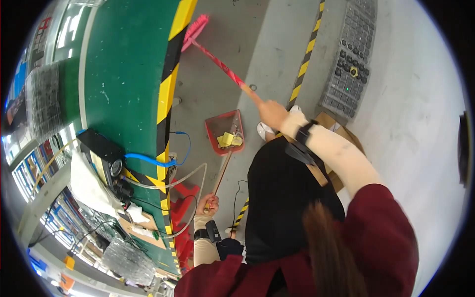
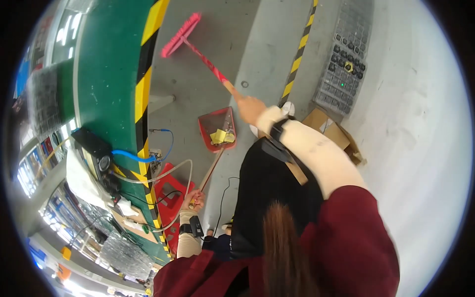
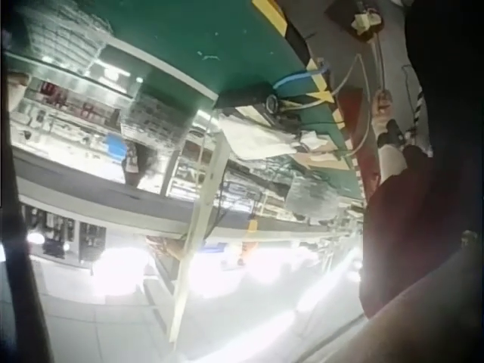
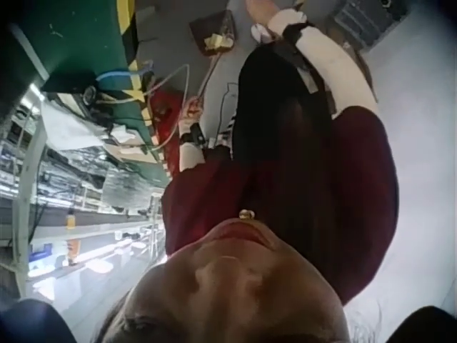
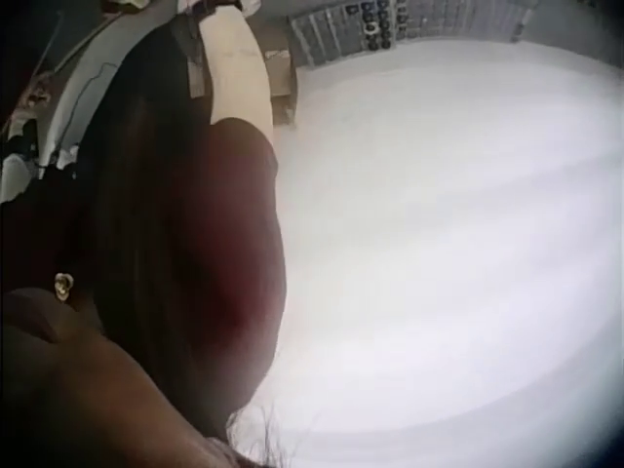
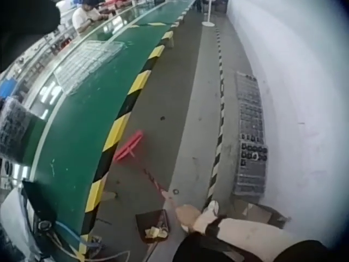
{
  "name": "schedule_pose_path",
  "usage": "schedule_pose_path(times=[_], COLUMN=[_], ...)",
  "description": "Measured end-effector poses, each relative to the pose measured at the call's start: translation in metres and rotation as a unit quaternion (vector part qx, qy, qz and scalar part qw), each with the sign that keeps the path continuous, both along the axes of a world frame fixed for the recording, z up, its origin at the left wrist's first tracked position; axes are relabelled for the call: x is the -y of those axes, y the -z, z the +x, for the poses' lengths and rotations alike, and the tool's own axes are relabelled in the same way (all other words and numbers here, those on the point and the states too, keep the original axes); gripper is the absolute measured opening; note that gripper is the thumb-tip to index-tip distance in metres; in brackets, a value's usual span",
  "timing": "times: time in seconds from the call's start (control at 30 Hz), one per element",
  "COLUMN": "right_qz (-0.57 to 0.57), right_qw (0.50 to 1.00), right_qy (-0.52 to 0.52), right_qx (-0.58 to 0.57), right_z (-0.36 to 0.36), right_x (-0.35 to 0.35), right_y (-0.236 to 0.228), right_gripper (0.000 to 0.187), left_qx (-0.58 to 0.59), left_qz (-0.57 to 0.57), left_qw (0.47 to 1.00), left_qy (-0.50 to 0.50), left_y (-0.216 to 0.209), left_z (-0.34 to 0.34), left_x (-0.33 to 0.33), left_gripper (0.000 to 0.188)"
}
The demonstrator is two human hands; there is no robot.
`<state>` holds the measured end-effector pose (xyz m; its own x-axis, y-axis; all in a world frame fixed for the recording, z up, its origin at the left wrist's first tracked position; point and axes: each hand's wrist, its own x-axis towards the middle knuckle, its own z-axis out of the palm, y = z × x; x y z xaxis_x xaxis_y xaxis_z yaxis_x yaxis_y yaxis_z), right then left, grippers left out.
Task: The person sweeps the floor with a broom and a dustpan, moving around workbenches and shifting stools and a fan to reach the surface. They collect debris into the dustpan and empty it into a trash bin.
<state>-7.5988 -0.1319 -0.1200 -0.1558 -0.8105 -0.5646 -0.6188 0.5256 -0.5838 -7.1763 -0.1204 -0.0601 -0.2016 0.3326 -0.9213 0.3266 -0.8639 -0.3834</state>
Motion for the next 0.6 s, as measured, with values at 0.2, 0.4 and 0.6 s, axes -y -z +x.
schedule_pose_path(times=[0.2, 0.4, 0.6], right_qz=[0.041, 0.209, 0.193], right_qw=[0.999, 0.948, 0.952], right_qy=[0.005, 0.03, 0.093], right_qx=[-0.006, 0.239, 0.219], right_z=[0.029, -0.01, -0.05], right_x=[-0.13, -0.259, -0.256], right_y=[-0.022, -0.176, -0.243], right_gripper=[0.061, 0.06, 0.057], left_qx=[0.031, 0.019, -0.013], left_qz=[-0.061, -0.082, -0.046], left_qw=[0.996, 0.994, 0.995], left_qy=[0.05, 0.064, 0.085], left_y=[-0.009, -0.018, -0.021], left_z=[-0.009, -0.04, -0.09], left_x=[0.013, 0.018, 0.024], left_gripper=[0.015, 0.015, 0.017])
